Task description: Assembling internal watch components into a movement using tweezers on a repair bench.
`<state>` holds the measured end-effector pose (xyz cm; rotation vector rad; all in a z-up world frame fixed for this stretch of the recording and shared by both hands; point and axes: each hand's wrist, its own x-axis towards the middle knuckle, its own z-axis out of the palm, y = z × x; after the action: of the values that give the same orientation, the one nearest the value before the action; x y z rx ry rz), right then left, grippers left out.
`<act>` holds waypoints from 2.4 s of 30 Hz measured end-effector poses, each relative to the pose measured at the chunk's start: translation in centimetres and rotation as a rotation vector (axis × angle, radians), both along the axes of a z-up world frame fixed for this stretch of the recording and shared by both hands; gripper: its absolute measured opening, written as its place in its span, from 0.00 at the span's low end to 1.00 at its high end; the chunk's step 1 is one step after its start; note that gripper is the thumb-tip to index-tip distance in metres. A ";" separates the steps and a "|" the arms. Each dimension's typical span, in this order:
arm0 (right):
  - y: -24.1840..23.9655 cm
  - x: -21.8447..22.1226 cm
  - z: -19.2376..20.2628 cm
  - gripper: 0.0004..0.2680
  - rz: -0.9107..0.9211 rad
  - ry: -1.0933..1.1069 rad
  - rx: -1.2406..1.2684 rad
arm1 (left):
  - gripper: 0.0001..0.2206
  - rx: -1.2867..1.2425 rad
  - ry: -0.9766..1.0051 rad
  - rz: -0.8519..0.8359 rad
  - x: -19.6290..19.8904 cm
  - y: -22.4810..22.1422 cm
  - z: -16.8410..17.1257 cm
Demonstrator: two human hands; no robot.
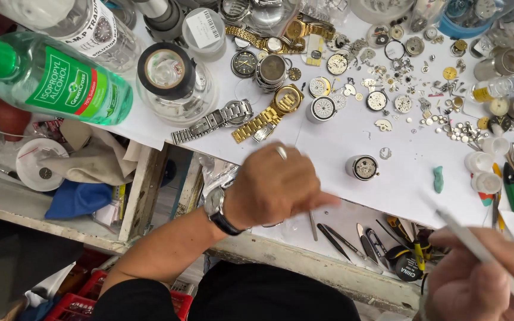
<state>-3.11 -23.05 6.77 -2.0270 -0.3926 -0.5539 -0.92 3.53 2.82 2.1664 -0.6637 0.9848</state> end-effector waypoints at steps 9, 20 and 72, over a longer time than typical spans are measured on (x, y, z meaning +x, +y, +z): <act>4.2 8.7 0.3 0.09 0.257 0.159 0.003 | 0.29 0.130 0.392 0.360 3.8 0.5 0.8; 5.6 12.2 0.8 0.08 0.552 0.140 -0.175 | 0.57 0.109 0.588 0.308 3.2 1.8 1.0; 4.5 12.6 -0.4 0.08 0.622 -0.088 -0.232 | 0.71 0.268 0.638 0.370 4.0 2.1 1.3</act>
<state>9.49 -18.51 6.41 -1.9554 -1.1333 -0.2132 3.07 5.62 4.09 2.7036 -0.0884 0.3244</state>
